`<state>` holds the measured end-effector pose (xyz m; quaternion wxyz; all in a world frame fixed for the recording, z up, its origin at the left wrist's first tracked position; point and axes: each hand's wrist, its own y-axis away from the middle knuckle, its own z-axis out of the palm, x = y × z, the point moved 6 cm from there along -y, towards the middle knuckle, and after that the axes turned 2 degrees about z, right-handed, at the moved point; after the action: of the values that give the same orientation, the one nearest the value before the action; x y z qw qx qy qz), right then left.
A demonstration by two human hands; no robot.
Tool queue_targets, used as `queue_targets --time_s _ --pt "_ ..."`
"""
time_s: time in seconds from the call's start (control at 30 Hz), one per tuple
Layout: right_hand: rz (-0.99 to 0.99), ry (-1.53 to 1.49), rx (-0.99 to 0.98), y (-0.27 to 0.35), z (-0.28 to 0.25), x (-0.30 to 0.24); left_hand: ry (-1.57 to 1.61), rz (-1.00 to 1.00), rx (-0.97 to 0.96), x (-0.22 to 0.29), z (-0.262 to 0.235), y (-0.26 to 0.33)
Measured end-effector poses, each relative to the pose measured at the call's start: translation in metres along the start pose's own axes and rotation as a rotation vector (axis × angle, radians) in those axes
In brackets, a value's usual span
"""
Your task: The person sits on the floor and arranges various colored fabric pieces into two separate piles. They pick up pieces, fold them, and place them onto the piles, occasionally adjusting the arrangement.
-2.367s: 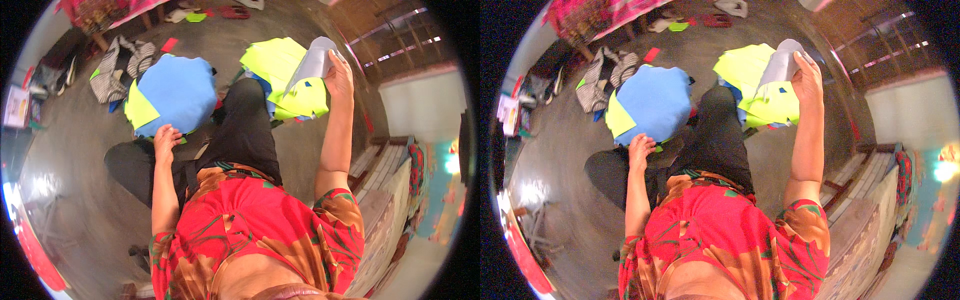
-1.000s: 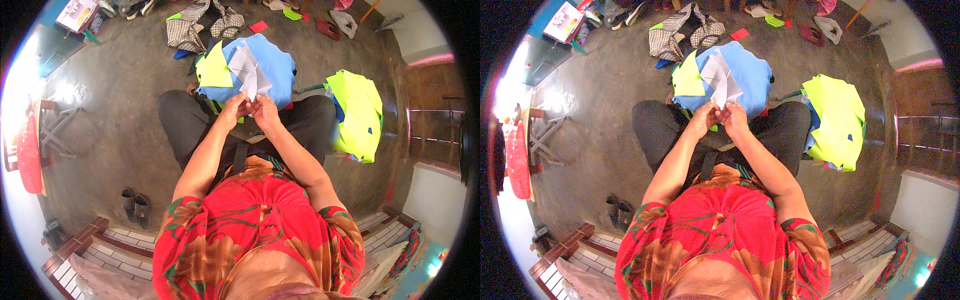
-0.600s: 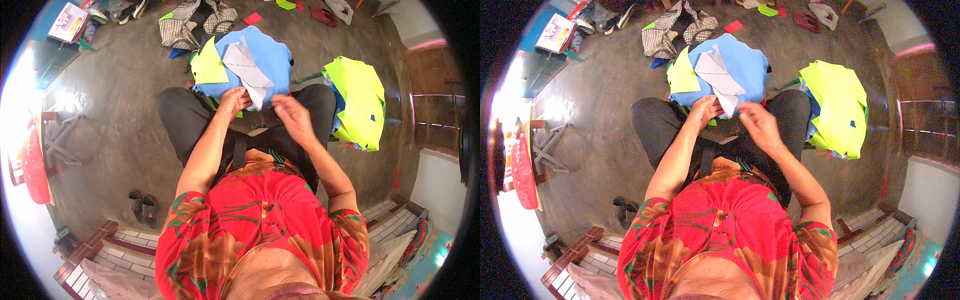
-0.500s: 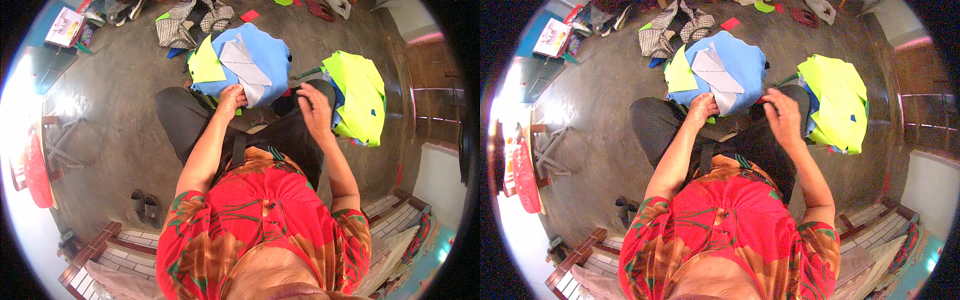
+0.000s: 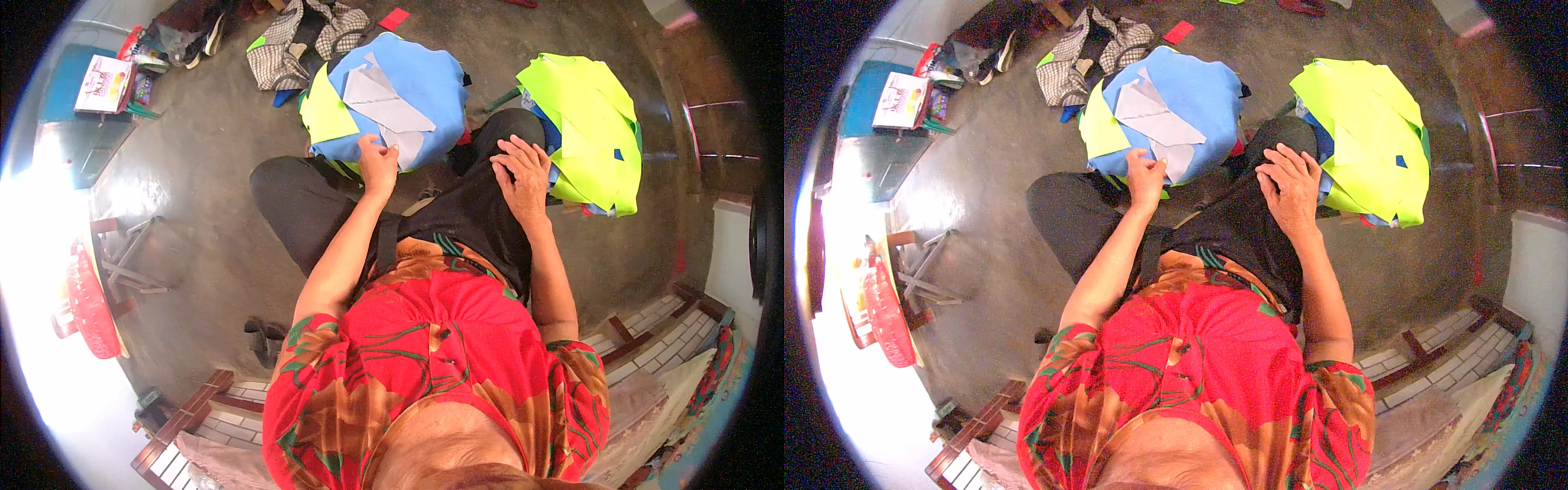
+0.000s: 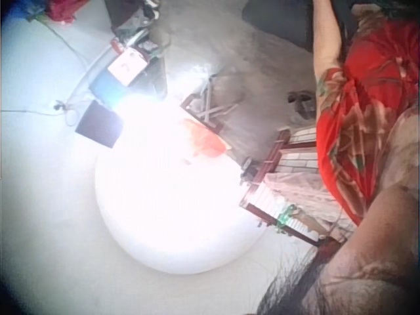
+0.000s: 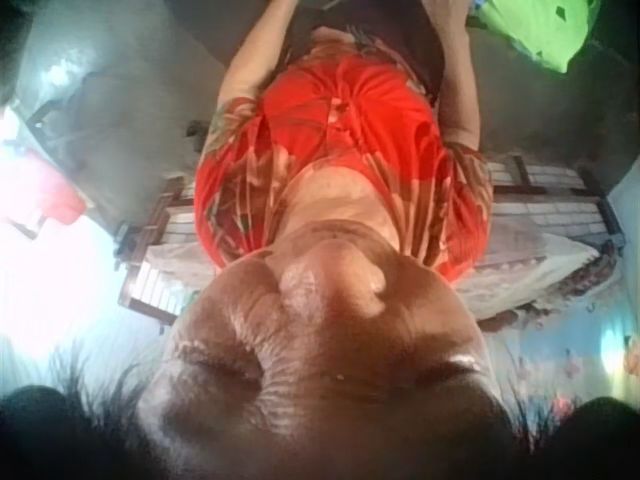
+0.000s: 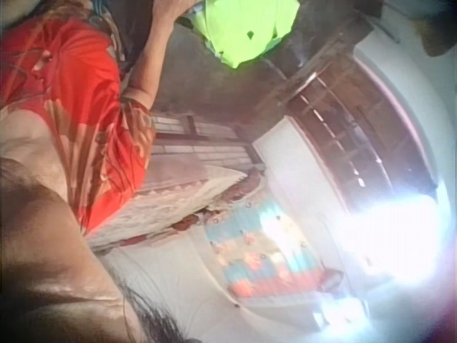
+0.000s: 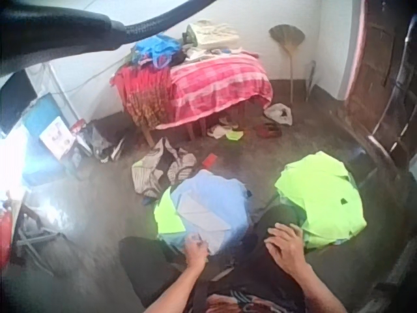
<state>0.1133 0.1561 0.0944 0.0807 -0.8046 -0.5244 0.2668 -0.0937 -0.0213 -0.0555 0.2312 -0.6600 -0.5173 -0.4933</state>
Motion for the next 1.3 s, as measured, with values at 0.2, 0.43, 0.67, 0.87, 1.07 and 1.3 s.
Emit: queue_targets --time_s 0.2,0.43,0.67,0.87,1.07,1.3 --pt "0.014 -0.012 0.003 -0.002 -0.002 0.001 -0.427 0.614 0.131 0.057 -0.005 0.004" --pt "0.006 -0.018 0.031 -0.001 -0.003 0.001 -0.79 0.742 -0.023 0.068 0.028 -0.011" --pt "0.011 -0.013 0.043 -0.002 -0.004 0.001 -0.714 0.68 -0.028 0.068 0.025 -0.023" --pt "0.005 -0.023 0.054 -0.002 -0.004 0.002 -0.456 0.557 -0.013 0.072 0.015 -0.034" --pt "-0.003 -0.024 0.055 -0.005 -0.006 0.0 -0.151 0.672 -0.014 0.147 -0.01 -0.075" --pt "0.005 -0.016 0.061 -0.003 -0.004 0.002 0.149 0.859 -0.006 0.231 -0.032 -0.05"
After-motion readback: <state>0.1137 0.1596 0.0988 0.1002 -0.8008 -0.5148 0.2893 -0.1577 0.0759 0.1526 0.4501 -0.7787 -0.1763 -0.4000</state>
